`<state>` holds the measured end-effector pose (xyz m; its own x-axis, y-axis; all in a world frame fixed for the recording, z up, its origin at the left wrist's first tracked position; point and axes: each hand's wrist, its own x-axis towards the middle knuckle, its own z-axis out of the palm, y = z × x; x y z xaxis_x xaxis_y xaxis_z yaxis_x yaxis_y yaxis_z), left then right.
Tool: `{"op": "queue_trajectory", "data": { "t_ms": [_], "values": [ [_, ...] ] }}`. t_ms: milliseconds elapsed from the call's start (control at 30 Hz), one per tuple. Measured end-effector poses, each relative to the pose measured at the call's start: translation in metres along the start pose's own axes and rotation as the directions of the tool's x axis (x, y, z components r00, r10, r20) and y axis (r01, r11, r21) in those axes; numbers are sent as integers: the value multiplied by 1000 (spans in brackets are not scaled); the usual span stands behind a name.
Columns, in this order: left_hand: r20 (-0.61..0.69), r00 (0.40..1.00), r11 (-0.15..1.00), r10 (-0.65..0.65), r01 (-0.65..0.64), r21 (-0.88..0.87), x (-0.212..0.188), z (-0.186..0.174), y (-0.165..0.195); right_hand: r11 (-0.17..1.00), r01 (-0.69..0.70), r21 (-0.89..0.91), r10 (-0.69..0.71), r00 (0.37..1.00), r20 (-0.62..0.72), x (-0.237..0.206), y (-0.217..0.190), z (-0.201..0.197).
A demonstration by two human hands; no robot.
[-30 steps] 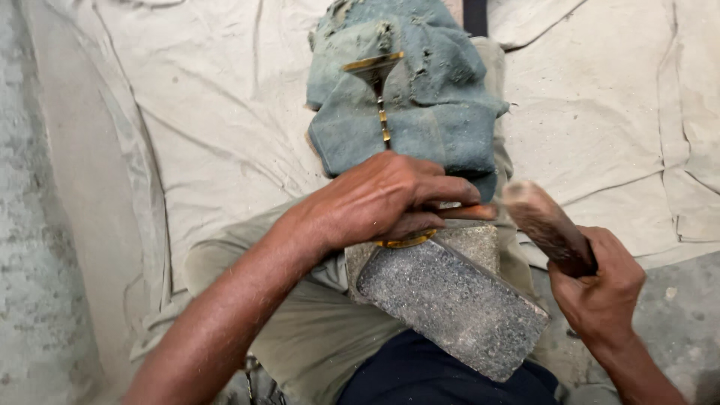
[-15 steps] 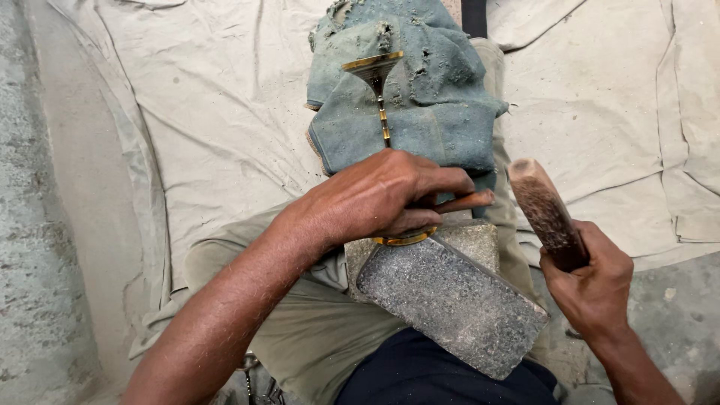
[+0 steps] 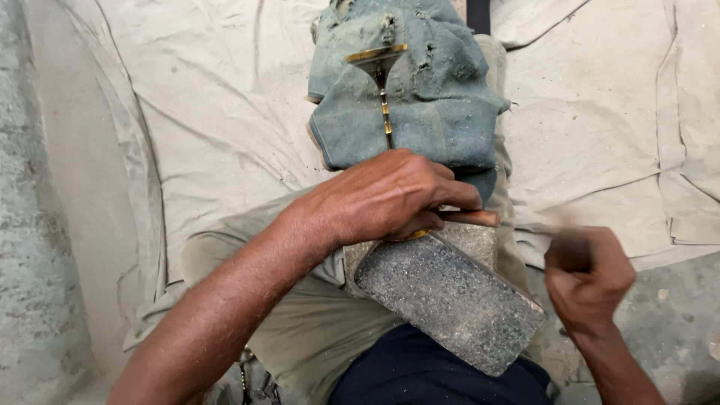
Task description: The person sits on the floor holding a small punch against the base of an ornate metal candlestick and repeatedly strikes the punch with a wooden mallet, repositioning the punch and rotating the piece to work around its decorated surface.
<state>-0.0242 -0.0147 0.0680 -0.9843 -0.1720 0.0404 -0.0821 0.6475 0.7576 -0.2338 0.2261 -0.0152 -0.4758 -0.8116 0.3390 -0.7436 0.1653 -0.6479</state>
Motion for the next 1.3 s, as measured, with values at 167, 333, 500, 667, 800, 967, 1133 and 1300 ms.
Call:
{"op": "queue_trajectory", "data": {
  "t_ms": [167, 333, 500, 667, 800, 967, 1133, 1300],
  "values": [
    [-40, 996, 997, 79, -80, -13, 0, -4, 6, 910, -21, 414, 96, 982, -162, -18, 23, 14],
    [186, 965, 975, -187, 158, 158, -3, -15, 26, 996, -7, -93, 13, 998, 61, -23, 34, 13],
    [-596, 803, 987, -15, -83, -135, -70, -22, 13, 859, -90, 504, 121, 992, -30, -49, 28, -12],
    [-656, 661, 887, -365, 33, -460, -94, 50, -38, 694, -181, 697, 181, 981, 74, -71, 36, -14],
    [-372, 612, 650, -698, 325, -687, -87, 104, -52, 703, -204, 681, 200, 976, 86, -78, 34, -10],
    [-255, 759, 534, -599, 141, -834, -77, 95, -51, 712, -220, 667, 192, 975, 116, -77, 26, -10],
    [-424, 505, 659, -752, 605, -447, -62, 86, -14, 690, -179, 702, 185, 980, 68, -81, 25, -7],
    [-611, 482, 762, -628, 540, -357, -66, 98, -7, 696, -152, 702, 169, 985, 45, -86, 28, -1]
  ]
}}
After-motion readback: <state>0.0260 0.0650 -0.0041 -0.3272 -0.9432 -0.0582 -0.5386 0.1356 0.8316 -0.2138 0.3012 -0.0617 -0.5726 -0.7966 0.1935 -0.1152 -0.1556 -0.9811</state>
